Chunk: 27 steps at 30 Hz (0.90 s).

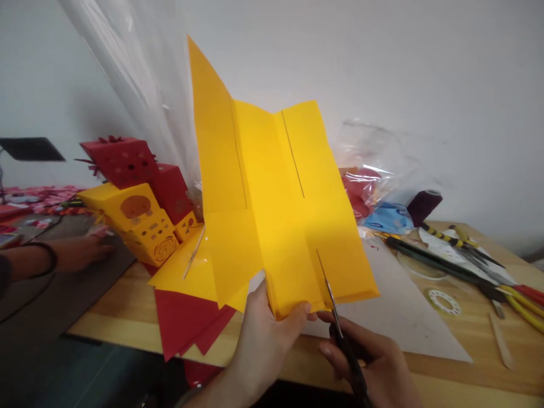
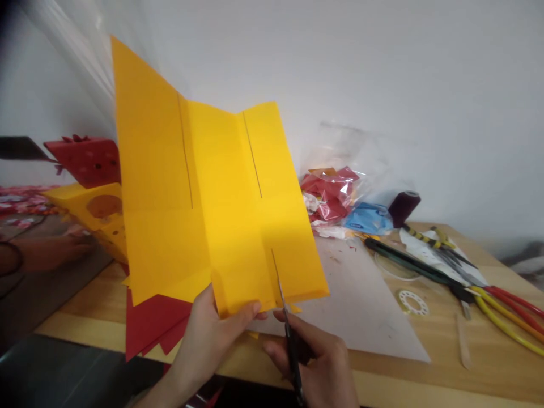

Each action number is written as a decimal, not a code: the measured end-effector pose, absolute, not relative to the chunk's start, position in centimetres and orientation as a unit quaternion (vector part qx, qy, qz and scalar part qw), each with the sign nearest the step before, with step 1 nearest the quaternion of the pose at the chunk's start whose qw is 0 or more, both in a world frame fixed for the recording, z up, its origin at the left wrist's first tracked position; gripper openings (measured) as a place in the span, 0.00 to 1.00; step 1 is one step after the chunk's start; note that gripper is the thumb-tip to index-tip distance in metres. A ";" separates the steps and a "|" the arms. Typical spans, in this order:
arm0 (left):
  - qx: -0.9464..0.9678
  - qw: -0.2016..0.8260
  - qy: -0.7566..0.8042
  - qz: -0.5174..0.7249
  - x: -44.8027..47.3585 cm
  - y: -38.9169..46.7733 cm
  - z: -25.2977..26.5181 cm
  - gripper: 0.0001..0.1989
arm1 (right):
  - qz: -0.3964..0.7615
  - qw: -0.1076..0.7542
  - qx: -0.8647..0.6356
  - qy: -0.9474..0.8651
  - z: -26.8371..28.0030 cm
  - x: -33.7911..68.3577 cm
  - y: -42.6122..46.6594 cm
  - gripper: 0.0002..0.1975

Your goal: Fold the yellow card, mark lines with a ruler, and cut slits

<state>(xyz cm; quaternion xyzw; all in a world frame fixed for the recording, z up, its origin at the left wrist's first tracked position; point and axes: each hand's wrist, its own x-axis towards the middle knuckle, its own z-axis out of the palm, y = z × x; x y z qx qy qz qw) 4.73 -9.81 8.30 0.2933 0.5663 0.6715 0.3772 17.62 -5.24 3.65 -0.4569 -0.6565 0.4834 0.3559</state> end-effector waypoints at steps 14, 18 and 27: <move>0.292 0.385 0.580 0.656 4.9 -10.0 8.3 0.06 | 0.536 0.327 -0.441 -0.641 4.8 17.6 -5.0 0.20; 0.278 0.386 0.583 0.658 5.0 -9.9 8.2 0.08 | 0.558 0.334 -0.417 -0.635 5.2 17.5 -4.9 0.18; 0.288 0.380 0.586 0.655 5.3 -10.2 8.2 0.06 | 0.550 0.337 -0.422 -0.637 4.3 17.6 -4.6 0.25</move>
